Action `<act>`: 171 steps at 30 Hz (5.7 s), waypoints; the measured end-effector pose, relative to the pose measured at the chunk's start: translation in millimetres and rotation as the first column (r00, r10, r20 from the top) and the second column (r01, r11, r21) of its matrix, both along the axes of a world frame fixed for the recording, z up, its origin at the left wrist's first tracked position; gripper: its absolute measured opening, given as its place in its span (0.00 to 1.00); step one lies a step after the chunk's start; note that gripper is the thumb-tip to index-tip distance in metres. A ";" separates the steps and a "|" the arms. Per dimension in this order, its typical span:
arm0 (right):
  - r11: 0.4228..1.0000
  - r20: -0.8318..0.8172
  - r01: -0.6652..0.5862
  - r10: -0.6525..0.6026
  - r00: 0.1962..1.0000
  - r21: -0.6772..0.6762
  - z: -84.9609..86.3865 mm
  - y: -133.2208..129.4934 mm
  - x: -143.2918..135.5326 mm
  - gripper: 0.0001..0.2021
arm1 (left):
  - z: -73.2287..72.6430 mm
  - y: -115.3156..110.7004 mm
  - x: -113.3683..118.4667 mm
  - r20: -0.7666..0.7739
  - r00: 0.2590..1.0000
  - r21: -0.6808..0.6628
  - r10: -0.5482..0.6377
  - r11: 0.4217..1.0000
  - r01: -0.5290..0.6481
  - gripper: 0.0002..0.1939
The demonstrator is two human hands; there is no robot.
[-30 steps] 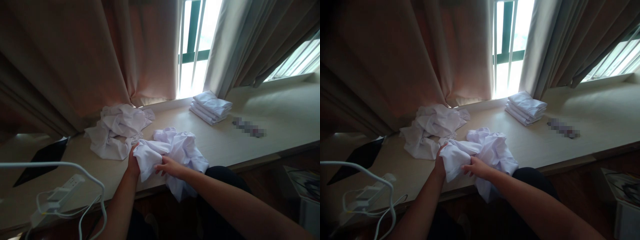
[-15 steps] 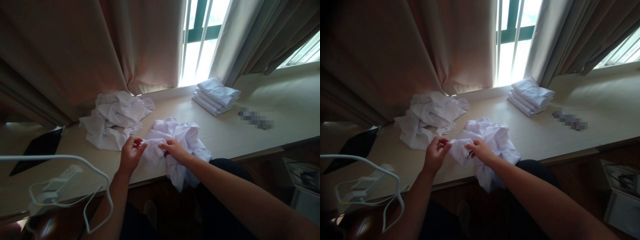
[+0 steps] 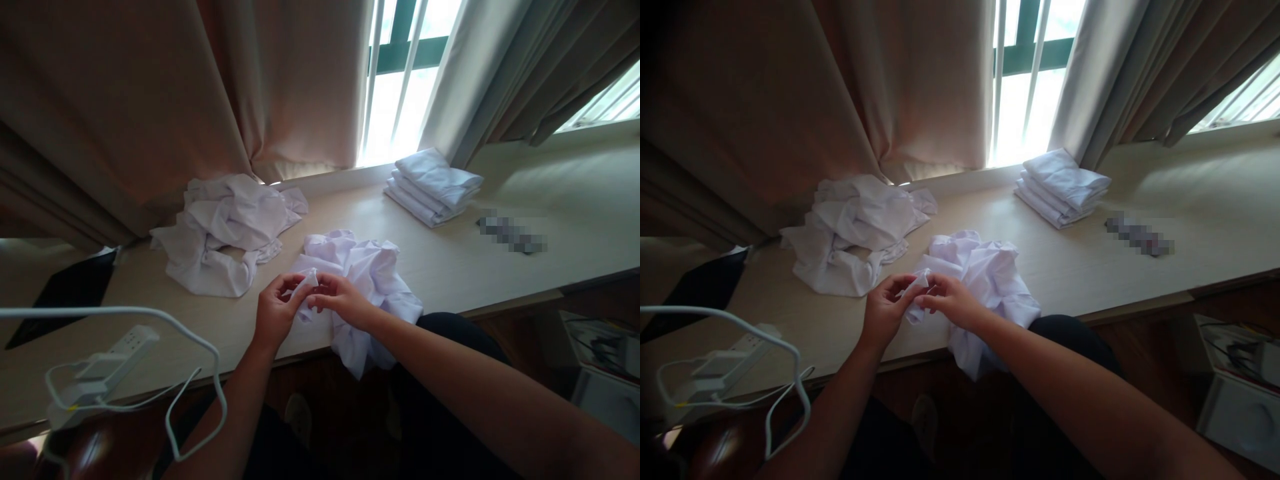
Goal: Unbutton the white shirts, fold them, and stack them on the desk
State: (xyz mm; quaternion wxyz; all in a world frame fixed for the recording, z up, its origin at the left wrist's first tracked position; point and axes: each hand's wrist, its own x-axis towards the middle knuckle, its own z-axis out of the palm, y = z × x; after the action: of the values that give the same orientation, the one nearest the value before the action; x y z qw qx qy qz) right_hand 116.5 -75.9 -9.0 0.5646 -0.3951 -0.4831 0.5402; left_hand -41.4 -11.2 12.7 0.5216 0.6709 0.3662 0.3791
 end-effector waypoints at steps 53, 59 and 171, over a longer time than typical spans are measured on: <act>0.956 -0.065 0.287 -0.290 0.955 -0.055 -7.4 2.2 -4.3 0.15 | -1.9 -14.4 11.8 -0.244 0.966 0.404 0.090 0.915 0.017 0.13; 0.931 0.032 0.366 -0.366 0.930 0.004 -10.7 0.9 -4.8 0.14 | -4.0 -15.3 14.3 -0.183 0.982 0.248 0.047 0.969 0.000 0.12; 0.900 0.662 0.407 -0.402 0.633 0.157 -23.3 2.0 17.7 0.08 | -42.2 3.2 26.2 -0.129 0.990 -0.104 -0.054 0.994 0.041 0.16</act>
State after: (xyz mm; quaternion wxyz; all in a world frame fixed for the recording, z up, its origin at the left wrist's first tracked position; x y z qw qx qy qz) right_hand 134.1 -73.9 -32.2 0.4530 -0.6647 -0.5522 0.2191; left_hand -15.2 -8.0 -29.5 0.5384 0.6759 0.4023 0.3025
